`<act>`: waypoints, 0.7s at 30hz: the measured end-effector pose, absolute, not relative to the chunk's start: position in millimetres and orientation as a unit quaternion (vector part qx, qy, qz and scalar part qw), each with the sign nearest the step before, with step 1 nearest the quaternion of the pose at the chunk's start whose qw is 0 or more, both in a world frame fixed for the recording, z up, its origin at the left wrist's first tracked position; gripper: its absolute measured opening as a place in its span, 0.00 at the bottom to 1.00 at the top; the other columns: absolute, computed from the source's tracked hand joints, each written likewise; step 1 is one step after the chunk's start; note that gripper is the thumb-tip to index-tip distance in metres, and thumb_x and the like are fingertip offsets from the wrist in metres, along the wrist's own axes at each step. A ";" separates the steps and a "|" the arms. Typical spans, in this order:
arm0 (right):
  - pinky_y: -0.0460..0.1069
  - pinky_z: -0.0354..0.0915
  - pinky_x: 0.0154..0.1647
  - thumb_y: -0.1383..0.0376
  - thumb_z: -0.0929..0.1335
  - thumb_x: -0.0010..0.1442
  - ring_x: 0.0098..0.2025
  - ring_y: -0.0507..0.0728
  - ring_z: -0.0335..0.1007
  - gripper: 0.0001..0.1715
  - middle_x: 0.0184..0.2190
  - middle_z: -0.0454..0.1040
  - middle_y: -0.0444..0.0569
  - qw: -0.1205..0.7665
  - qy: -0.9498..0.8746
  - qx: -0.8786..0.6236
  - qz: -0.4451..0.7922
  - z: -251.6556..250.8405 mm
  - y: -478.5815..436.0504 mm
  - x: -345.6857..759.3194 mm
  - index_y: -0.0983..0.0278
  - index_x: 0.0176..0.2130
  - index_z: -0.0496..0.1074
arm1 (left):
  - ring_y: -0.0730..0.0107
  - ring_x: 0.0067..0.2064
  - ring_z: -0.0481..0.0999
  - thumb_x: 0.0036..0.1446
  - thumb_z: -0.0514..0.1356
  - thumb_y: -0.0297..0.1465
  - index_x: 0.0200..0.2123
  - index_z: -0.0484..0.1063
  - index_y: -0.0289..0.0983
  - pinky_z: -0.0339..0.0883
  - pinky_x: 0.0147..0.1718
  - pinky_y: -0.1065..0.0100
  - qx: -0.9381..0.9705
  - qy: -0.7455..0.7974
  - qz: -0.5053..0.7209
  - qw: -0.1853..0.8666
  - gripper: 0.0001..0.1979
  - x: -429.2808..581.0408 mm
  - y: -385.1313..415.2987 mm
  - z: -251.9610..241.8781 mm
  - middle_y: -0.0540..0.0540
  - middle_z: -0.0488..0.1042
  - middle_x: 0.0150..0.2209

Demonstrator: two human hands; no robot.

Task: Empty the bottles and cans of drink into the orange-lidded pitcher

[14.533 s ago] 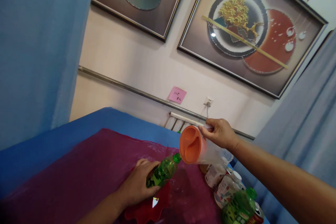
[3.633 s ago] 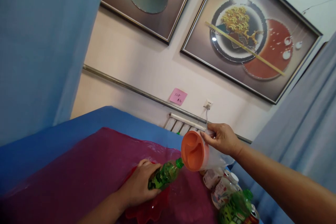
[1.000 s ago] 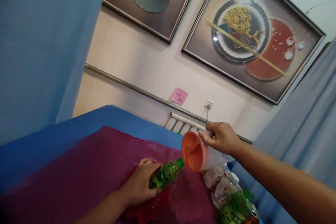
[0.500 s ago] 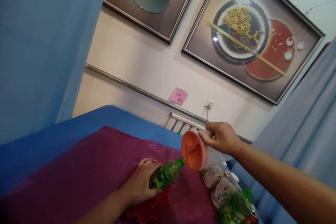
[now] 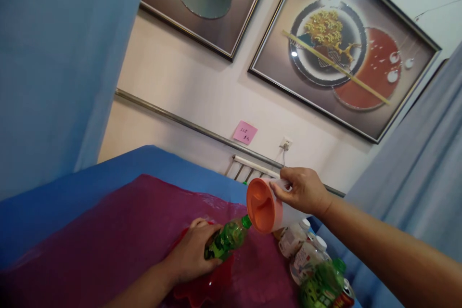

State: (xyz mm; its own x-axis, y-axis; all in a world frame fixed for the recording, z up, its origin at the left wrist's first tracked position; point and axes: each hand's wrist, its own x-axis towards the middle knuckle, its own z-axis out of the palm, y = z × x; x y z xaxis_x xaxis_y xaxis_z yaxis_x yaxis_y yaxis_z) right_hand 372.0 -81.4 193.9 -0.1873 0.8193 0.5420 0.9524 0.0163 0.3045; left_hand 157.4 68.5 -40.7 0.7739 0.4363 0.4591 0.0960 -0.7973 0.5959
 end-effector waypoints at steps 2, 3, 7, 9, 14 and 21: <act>0.45 0.50 0.24 0.54 0.66 0.62 0.20 0.49 0.54 0.23 0.17 0.59 0.39 0.104 -0.704 -0.624 -0.323 191.7 -83.1 371.2 0.60 0.22 0.58 | 0.54 0.45 0.74 0.45 0.67 0.34 0.44 0.75 0.42 0.57 0.55 0.54 0.899 0.148 0.300 0.282 0.19 156.9 68.1 -39.1 0.47 0.79 0.40; 0.45 0.50 0.24 0.54 0.66 0.62 0.21 0.49 0.54 0.22 0.18 0.59 0.39 0.103 -0.704 -0.621 -0.328 190.5 -84.0 371.1 0.60 0.22 0.58 | 0.54 0.45 0.74 0.46 0.67 0.34 0.44 0.75 0.42 0.58 0.55 0.54 0.900 0.148 0.297 0.282 0.18 156.7 68.0 -38.4 0.47 0.79 0.39; 0.45 0.50 0.25 0.54 0.66 0.63 0.21 0.49 0.54 0.22 0.18 0.59 0.38 0.099 -0.707 -0.616 -0.334 186.3 -87.5 372.6 0.60 0.22 0.58 | 0.53 0.45 0.75 0.45 0.67 0.34 0.44 0.75 0.43 0.59 0.54 0.54 0.902 0.156 0.290 0.278 0.19 156.3 67.8 -36.5 0.47 0.79 0.40; 0.45 0.50 0.24 0.55 0.66 0.63 0.21 0.49 0.54 0.22 0.18 0.59 0.38 0.101 -0.708 -0.614 -0.334 184.6 -88.8 373.8 0.60 0.23 0.59 | 0.53 0.45 0.74 0.45 0.66 0.34 0.43 0.75 0.43 0.59 0.54 0.54 0.903 0.158 0.290 0.274 0.18 156.6 67.9 -36.1 0.47 0.79 0.40; 0.45 0.50 0.25 0.55 0.67 0.62 0.21 0.49 0.55 0.22 0.18 0.59 0.38 0.116 -0.699 -0.620 -0.336 180.0 -91.5 375.3 0.61 0.23 0.60 | 0.54 0.45 0.74 0.45 0.67 0.34 0.42 0.75 0.42 0.59 0.54 0.54 0.904 0.153 0.290 0.273 0.17 157.7 68.4 -36.8 0.47 0.79 0.39; 0.46 0.48 0.24 0.52 0.67 0.62 0.20 0.49 0.53 0.24 0.17 0.56 0.38 0.218 -0.647 -0.667 -0.297 160.7 -98.2 392.5 0.61 0.21 0.59 | 0.54 0.45 0.73 0.43 0.68 0.32 0.45 0.76 0.41 0.59 0.55 0.52 0.905 0.164 0.287 0.270 0.22 158.7 69.5 -35.9 0.46 0.79 0.40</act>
State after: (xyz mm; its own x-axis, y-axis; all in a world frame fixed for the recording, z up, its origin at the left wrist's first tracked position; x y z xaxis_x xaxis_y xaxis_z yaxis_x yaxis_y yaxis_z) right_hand 392.5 -98.2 160.7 -0.0144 0.7351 0.6778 0.9934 -0.0666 0.0933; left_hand 158.7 69.5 -35.9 0.7820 0.4505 0.4307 0.1412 -0.8011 0.5816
